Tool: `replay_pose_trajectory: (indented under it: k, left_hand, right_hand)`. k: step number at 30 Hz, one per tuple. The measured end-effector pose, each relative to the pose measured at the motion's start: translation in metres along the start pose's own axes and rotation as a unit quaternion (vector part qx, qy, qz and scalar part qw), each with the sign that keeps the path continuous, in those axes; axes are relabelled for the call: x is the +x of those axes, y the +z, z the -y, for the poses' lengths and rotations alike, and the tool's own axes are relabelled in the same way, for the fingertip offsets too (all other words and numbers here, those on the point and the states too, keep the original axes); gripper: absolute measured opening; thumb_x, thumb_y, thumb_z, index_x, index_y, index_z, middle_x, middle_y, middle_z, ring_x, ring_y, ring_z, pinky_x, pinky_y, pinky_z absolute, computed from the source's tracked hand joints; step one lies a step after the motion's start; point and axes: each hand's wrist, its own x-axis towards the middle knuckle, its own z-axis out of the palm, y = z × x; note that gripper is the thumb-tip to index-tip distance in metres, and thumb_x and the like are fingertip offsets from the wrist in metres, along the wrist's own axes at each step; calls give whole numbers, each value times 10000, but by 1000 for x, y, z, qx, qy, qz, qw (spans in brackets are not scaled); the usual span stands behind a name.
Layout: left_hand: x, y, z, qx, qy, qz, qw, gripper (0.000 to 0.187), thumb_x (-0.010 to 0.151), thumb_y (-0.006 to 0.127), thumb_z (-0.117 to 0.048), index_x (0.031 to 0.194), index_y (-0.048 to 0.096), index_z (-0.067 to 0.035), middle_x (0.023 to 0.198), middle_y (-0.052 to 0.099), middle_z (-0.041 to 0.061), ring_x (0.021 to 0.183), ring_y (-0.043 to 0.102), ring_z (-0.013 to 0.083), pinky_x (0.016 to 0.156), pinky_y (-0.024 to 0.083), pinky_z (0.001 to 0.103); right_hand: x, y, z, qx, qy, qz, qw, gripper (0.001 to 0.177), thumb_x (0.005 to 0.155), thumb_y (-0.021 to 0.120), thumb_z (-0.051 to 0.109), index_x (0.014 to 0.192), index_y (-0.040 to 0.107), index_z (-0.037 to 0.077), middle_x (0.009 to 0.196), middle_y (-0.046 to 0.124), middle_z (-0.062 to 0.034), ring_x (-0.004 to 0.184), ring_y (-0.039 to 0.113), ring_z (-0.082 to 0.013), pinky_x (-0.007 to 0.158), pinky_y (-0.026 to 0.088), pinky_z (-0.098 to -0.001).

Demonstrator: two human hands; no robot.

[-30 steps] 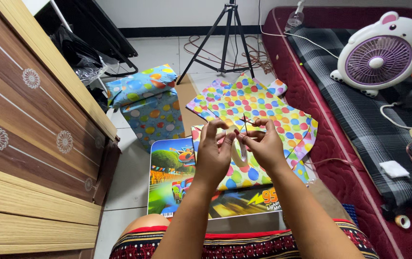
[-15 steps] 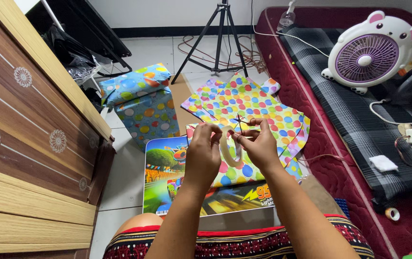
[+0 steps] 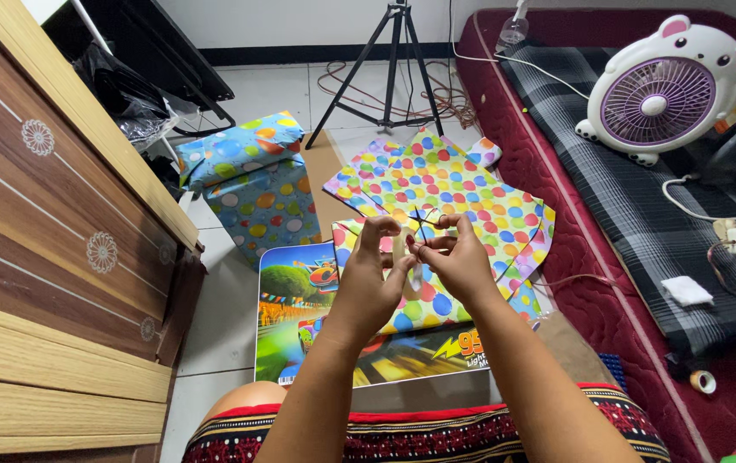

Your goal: The person wraps a rectangular box with colorful balloon-patterned wrapping paper, using scissors to trim excess paper and tape to secure the folds. They then place the wrapped gift on a stack of other wrapped gifts and begin wrapping a green box.

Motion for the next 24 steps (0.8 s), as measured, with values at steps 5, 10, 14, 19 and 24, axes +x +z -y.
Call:
replay_pose_trajectory:
  k: [5, 10, 14, 19, 24]
  left_hand:
    - [-2, -5, 6, 179, 12, -15, 984, 425, 908, 639, 25, 1275, 471, -110, 1244, 592, 178, 1040, 676, 372, 853, 556, 435]
    - [-6, -5, 9, 230, -17, 5, 973, 399, 912, 596, 56, 1256, 511, -127, 1220, 597, 154, 1006, 677, 389, 827, 553, 462]
    - [-7, 3, 8, 252, -35, 20, 967, 405, 888, 622, 46, 1237, 532, -138, 1217, 603, 132, 1007, 673, 392, 811, 544, 480]
    - [-8, 9, 8, 225, -19, 24, 974, 450, 883, 623, 56, 1276, 517, -135, 1252, 591, 141, 1024, 672, 396, 822, 556, 466]
    - [-8, 8, 7, 226, -21, 27, 974, 438, 871, 649, 48, 1248, 522, -135, 1255, 602, 136, 1046, 661, 402, 829, 552, 470]
  right_hand:
    - [-7, -21, 30, -166, -64, 45, 983, 653, 737, 879, 350, 1192, 534, 34, 1120, 692, -131, 889, 724, -221, 759, 583, -336]
    - [-31, -32, 63, -354, -91, 114, 924, 634, 652, 907, 428, 1077, 629, 48, 1012, 722, -111, 916, 704, -252, 768, 568, -391]
    - [-41, -26, 78, -387, -60, 110, 914, 595, 654, 901, 435, 1042, 641, 66, 934, 727, -97, 872, 709, -245, 751, 568, -386]
    - [-44, -23, 83, -403, -40, 97, 909, 522, 648, 891, 416, 993, 664, 97, 822, 727, -63, 779, 713, -234, 690, 557, -384]
    - [-42, -26, 76, -412, -20, 91, 907, 431, 687, 874, 402, 951, 704, 106, 788, 735, -51, 734, 719, -227, 665, 554, -379]
